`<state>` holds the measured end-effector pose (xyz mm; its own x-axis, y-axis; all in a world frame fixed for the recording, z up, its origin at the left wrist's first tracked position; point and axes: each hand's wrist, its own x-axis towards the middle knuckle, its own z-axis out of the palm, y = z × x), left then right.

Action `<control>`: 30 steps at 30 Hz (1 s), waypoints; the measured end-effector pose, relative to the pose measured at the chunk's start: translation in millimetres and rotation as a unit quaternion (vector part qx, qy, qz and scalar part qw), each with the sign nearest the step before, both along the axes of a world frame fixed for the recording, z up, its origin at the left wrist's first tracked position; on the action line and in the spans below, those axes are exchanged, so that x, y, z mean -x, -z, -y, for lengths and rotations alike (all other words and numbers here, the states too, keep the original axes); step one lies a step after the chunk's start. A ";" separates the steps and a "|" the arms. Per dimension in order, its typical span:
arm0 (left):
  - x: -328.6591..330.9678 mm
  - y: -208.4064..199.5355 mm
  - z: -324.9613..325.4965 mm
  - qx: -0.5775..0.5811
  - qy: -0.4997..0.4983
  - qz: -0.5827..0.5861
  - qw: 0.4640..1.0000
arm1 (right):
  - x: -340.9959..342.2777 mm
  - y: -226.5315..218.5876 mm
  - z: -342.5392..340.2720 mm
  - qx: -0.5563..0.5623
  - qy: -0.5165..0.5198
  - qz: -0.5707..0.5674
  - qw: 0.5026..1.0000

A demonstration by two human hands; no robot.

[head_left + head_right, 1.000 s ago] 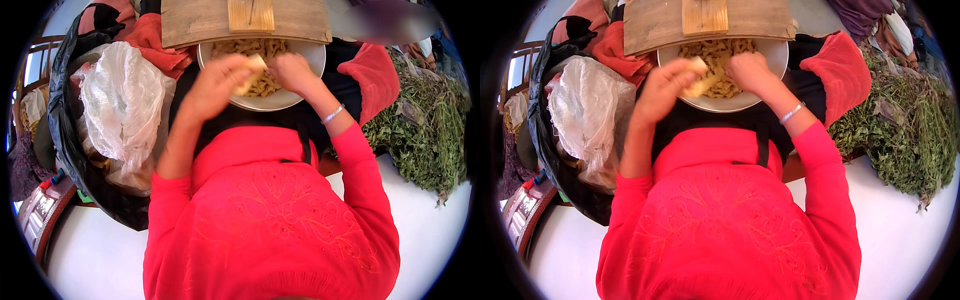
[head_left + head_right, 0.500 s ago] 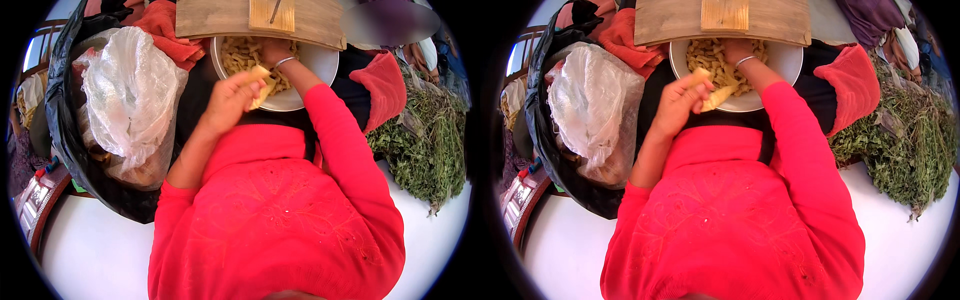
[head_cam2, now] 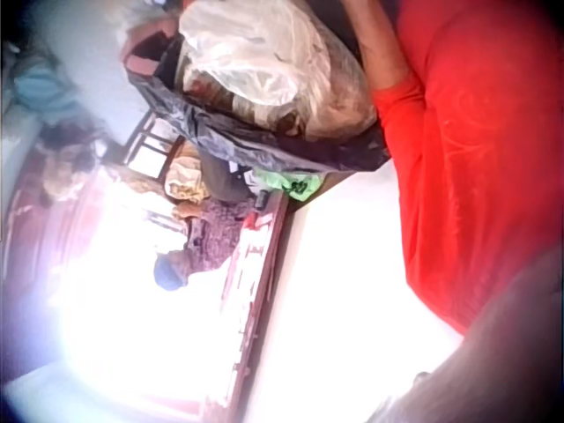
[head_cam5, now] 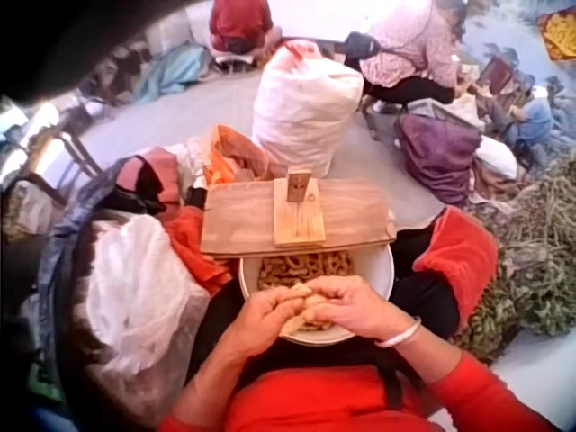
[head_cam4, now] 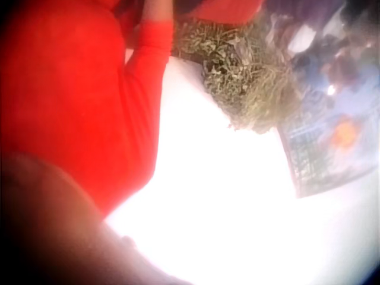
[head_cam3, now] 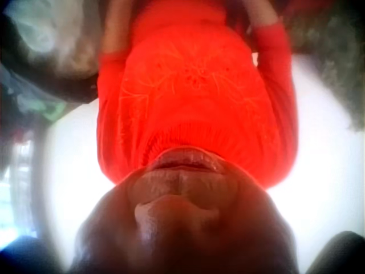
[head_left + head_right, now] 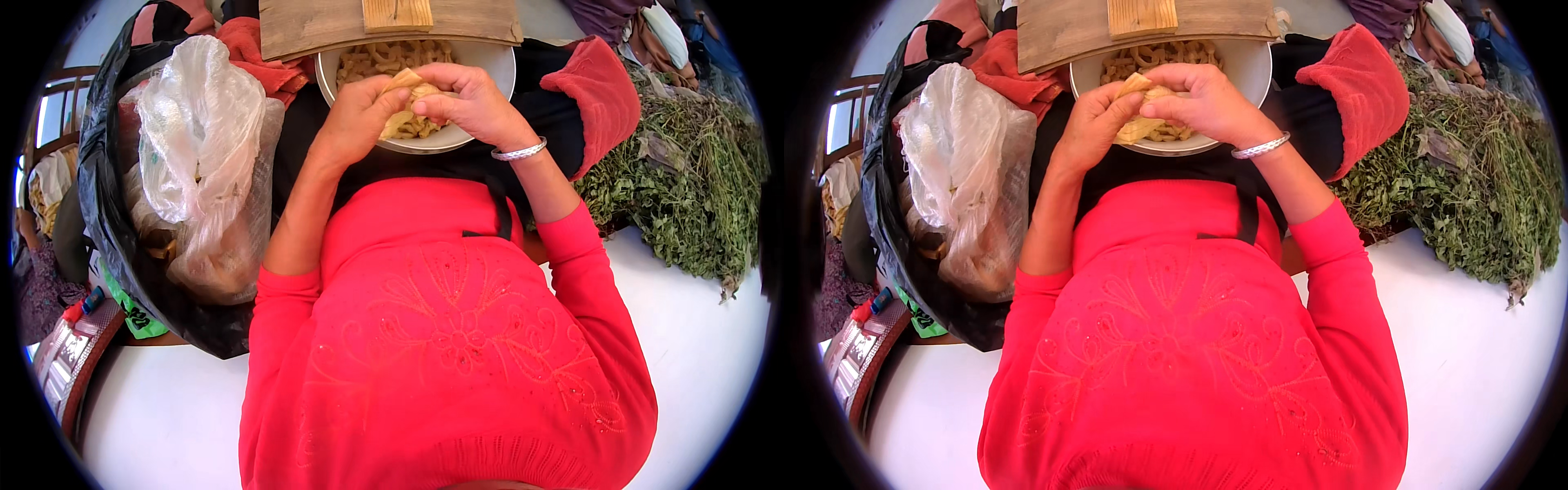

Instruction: The person pulls long strips of dough by hand, breaks them into small pieces, and places the pieces into a white bowl.

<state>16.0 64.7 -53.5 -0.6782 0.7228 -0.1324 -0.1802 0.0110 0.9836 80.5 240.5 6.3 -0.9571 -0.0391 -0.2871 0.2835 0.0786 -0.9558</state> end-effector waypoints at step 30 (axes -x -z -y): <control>10.0 -171.6 -29.4 -0.122 0.238 -0.217 0.939 | -50.8 -126.2 -5.6 0.231 -0.242 -0.248 0.909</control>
